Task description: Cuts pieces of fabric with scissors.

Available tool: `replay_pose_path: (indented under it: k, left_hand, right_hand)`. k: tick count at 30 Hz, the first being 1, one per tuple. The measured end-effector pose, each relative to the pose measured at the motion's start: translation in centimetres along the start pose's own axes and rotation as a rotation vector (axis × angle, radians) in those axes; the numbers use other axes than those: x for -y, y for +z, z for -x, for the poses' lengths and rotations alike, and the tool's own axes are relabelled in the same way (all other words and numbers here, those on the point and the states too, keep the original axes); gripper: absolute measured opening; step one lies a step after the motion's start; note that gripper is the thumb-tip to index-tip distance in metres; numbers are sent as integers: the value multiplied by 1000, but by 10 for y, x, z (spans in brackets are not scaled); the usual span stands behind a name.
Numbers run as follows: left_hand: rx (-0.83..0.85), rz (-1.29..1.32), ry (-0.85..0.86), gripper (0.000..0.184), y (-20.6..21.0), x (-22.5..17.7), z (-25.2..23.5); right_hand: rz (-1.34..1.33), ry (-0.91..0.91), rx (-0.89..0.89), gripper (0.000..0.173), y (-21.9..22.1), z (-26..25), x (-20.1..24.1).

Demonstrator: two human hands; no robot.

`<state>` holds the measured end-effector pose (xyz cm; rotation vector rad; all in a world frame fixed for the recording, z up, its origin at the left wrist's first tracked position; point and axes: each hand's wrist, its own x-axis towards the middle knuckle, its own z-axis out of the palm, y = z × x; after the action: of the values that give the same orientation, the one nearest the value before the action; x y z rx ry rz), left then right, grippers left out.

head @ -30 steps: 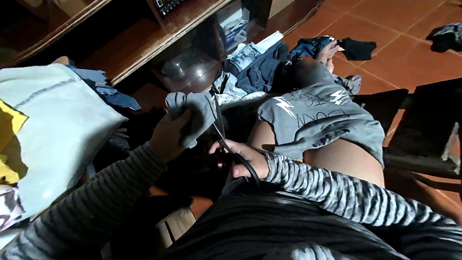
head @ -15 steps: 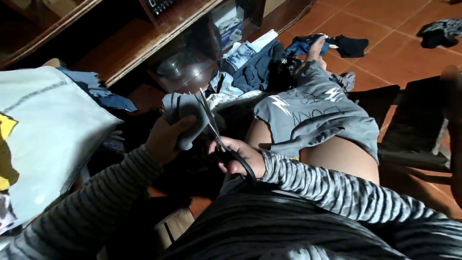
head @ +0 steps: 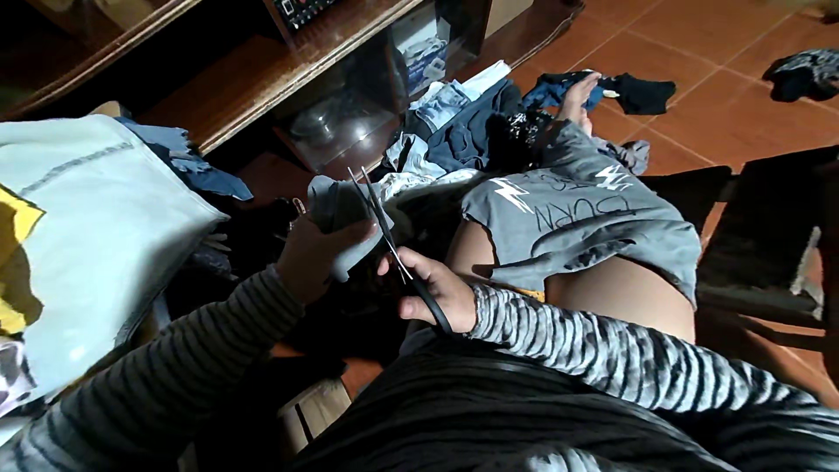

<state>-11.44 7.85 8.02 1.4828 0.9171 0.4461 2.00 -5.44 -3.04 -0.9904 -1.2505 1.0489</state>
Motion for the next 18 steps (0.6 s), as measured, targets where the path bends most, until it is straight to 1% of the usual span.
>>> replay_pose_path:
  k: [3,7,11,14,16,18]
  left_hand:
    - [-5,4,-26,30,0,0,1]
    - [-22,39,-22,29,1,2,0]
    - [-21,-8,27,33,2,1,3]
    - [14,-36,82,29,2,3,3]
    - [16,-15,99,29,2,4,3]
    - [2,26,78,31,4,4,3]
  right_hand:
    - [-15,2,2,76,1,-1,0]
    - [-9,12,-54,63,5,1,-1]
    - [-14,-2,-19,67,7,1,0]
    - [-87,-5,19,71,7,-2,4]
    - [-110,-14,1,66,8,-2,3]
    - [-92,-38,-46,57,8,-1,3]
